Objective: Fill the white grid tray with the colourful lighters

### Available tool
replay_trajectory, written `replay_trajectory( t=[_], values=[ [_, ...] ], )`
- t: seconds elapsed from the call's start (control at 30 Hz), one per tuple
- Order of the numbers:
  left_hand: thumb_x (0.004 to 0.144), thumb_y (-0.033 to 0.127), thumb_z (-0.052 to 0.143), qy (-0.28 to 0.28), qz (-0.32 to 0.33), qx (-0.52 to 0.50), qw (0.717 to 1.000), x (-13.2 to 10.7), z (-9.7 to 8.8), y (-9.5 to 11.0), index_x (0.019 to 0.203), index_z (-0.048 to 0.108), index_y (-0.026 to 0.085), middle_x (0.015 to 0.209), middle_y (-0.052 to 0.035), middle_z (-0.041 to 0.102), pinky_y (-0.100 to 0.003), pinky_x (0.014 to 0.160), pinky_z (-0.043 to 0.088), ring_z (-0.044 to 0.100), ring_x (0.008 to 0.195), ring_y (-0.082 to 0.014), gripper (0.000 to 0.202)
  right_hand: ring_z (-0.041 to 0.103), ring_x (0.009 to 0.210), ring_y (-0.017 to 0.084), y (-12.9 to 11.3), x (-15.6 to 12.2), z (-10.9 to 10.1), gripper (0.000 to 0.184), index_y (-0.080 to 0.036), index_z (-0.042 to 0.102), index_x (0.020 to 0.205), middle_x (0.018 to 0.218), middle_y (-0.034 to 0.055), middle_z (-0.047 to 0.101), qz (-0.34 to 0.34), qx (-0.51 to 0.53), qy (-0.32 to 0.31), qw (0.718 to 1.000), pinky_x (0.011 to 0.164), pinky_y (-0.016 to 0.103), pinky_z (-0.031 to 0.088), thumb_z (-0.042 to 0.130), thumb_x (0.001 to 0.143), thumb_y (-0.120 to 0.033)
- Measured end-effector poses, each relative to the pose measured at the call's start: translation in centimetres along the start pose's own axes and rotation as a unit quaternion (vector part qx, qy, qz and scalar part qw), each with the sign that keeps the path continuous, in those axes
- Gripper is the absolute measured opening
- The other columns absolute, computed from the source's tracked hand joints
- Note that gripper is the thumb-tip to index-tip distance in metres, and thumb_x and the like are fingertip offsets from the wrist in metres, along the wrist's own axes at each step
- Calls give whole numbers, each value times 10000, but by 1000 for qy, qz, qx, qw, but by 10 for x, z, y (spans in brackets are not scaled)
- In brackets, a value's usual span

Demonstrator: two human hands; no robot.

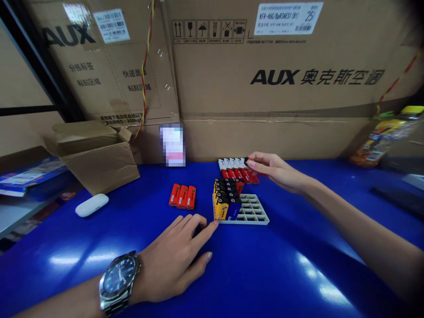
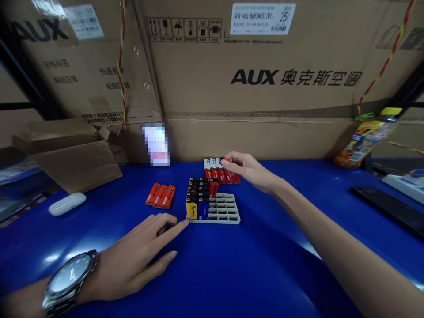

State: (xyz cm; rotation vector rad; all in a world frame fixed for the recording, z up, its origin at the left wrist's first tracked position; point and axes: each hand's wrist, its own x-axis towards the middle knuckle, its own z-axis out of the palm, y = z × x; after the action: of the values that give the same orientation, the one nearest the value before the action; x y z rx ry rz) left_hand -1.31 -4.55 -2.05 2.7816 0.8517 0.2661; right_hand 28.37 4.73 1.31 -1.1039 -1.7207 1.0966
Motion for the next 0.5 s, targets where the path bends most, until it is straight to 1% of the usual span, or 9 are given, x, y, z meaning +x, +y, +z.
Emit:
replay_trajectory(
  t=[0.13,0.23,0.27,0.33,0.4,0.5],
  values=[
    [941,298,380,-3,-3,0,1000,1,0,0,1426,298,205,1240,-129,474,-472,902,477,501,1048,-256,500,508,608,112,-9,-5,-10,285,-168,629,754,672,0,589,-14,-89,-35,995,571,258,384,673,760,-449],
    [945,301,372,-3,-2,-1,1000,1,-1,0,1427,294,204,1242,-130,473,-478,904,475,498,1051,-257,498,488,539,92,-13,-8,-14,257,-170,636,687,587,-23,560,13,-109,-112,988,508,237,360,701,737,-413],
    [944,302,374,0,-1,-1,1000,1,0,0,1426,297,207,1239,-128,475,-476,903,476,500,1049,-257,498,481,507,84,-14,-8,-15,248,-171,633,683,558,-32,550,26,-104,-142,984,482,230,353,702,738,-403],
    [941,303,383,5,0,-1,1000,1,0,0,1426,300,215,1235,-123,481,-468,899,480,503,1044,-254,500,514,483,84,-14,-9,-13,236,-167,631,710,557,-27,580,45,-86,-188,977,454,220,365,694,751,-390],
    [942,303,386,6,1,-1,1000,0,0,0,1427,298,219,1238,-121,480,-461,902,479,502,1048,-252,501,592,532,108,-12,-9,-10,236,-156,635,760,621,10,648,50,-66,-203,976,472,223,417,684,761,-387],
    [943,302,386,8,1,0,1000,0,1,0,1428,296,221,1240,-118,480,-454,905,477,501,1051,-248,501,649,592,140,-10,-7,-4,253,-137,643,778,664,50,690,46,-65,-182,980,520,240,483,697,745,-382]
  ],
)
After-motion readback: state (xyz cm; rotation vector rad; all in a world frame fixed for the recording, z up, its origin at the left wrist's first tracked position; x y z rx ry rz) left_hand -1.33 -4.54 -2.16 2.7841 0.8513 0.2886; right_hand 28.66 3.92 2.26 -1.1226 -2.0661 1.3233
